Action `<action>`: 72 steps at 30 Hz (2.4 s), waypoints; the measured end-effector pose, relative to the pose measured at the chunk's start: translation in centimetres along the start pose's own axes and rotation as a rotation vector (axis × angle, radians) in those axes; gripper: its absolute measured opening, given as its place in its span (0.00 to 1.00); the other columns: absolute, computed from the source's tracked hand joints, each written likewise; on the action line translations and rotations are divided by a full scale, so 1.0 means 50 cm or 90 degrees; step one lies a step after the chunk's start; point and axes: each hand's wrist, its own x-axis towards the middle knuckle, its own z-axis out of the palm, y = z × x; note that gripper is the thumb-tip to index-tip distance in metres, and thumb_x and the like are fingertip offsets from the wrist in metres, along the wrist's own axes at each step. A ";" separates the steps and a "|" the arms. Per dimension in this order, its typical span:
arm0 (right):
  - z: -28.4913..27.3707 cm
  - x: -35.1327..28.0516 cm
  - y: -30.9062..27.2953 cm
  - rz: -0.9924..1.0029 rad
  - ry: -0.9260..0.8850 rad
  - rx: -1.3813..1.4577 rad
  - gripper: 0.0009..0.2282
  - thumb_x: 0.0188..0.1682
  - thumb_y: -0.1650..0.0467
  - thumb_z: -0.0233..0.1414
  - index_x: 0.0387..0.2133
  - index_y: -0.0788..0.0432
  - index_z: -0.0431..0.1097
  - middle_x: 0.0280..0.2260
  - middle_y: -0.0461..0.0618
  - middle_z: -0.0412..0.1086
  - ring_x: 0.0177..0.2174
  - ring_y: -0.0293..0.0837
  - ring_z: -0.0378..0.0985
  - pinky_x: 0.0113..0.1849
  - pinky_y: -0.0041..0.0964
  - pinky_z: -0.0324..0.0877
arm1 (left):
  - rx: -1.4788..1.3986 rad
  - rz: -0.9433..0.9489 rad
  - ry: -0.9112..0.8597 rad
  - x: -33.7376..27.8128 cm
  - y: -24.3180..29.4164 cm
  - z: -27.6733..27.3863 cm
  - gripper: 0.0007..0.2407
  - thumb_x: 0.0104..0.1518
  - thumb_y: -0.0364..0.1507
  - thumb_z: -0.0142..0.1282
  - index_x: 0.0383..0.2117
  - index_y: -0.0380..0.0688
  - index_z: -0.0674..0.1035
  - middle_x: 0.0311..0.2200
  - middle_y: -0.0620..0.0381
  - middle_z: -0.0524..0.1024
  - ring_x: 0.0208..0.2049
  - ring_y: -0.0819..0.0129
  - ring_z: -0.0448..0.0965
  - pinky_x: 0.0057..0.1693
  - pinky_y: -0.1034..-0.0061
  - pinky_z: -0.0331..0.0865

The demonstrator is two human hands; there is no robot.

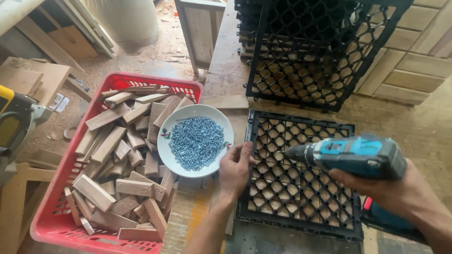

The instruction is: Assembling decorative wooden tiles by placing small wood slats into a plastic grid and securing them with screws using a power drill.

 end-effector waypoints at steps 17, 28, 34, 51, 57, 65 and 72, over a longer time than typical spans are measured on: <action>0.038 -0.001 -0.110 -0.092 -0.103 -0.195 0.24 0.37 0.63 0.67 0.51 0.46 0.79 0.48 0.48 0.80 0.45 0.48 0.80 0.48 0.45 0.71 | 0.658 0.261 0.311 0.107 -0.124 -0.190 0.21 0.55 0.51 0.58 0.49 0.55 0.80 0.45 0.55 0.75 0.45 0.61 0.70 0.48 0.68 0.64; 0.058 0.024 -0.162 -0.177 -0.177 -0.385 0.25 0.39 0.56 0.63 0.53 0.35 0.76 0.49 0.47 0.80 0.46 0.48 0.81 0.51 0.41 0.74 | 0.532 0.242 0.226 0.111 -0.114 -0.181 0.07 0.56 0.41 0.64 0.38 0.64 0.83 0.40 0.67 0.78 0.45 0.65 0.71 0.52 0.59 0.62; 0.069 0.023 -0.160 -0.225 -0.198 -0.411 0.27 0.38 0.57 0.64 0.54 0.38 0.71 0.50 0.47 0.78 0.47 0.48 0.81 0.54 0.44 0.74 | 0.306 0.268 0.205 0.095 -0.098 -0.186 0.12 0.63 0.35 0.54 0.48 0.49 0.83 0.39 0.55 0.78 0.39 0.67 0.74 0.44 0.75 0.75; 0.063 0.030 0.249 -0.337 -0.095 0.313 0.12 0.40 0.70 0.65 0.24 0.62 0.68 0.17 0.55 0.68 0.17 0.47 0.70 0.23 0.40 0.68 | -0.500 -0.308 -0.064 -0.037 0.005 0.102 0.11 0.54 0.31 0.65 0.37 0.35 0.81 0.32 0.48 0.82 0.30 0.64 0.83 0.38 0.77 0.80; 0.053 0.004 0.257 -0.182 0.009 0.287 0.23 0.33 0.70 0.65 0.45 0.61 0.71 0.42 0.56 0.75 0.42 0.52 0.78 0.44 0.47 0.74 | -0.581 -0.387 -0.058 -0.044 -0.009 0.156 0.12 0.47 0.34 0.70 0.31 0.39 0.82 0.30 0.51 0.82 0.29 0.68 0.82 0.36 0.82 0.79; 0.047 0.015 0.281 -0.161 0.020 0.236 0.20 0.34 0.68 0.66 0.40 0.62 0.74 0.37 0.57 0.76 0.38 0.52 0.77 0.42 0.47 0.70 | -0.631 -0.398 -0.053 -0.047 -0.020 0.184 0.12 0.47 0.35 0.70 0.29 0.42 0.81 0.29 0.54 0.81 0.30 0.69 0.81 0.36 0.82 0.80; 0.025 0.068 0.337 -0.561 -0.072 0.096 0.40 0.20 0.77 0.73 0.55 0.54 0.72 0.52 0.49 0.78 0.44 0.43 0.86 0.47 0.37 0.82 | -0.634 -0.408 -0.070 -0.052 -0.054 0.192 0.13 0.46 0.37 0.70 0.30 0.44 0.83 0.31 0.56 0.82 0.33 0.70 0.79 0.37 0.81 0.78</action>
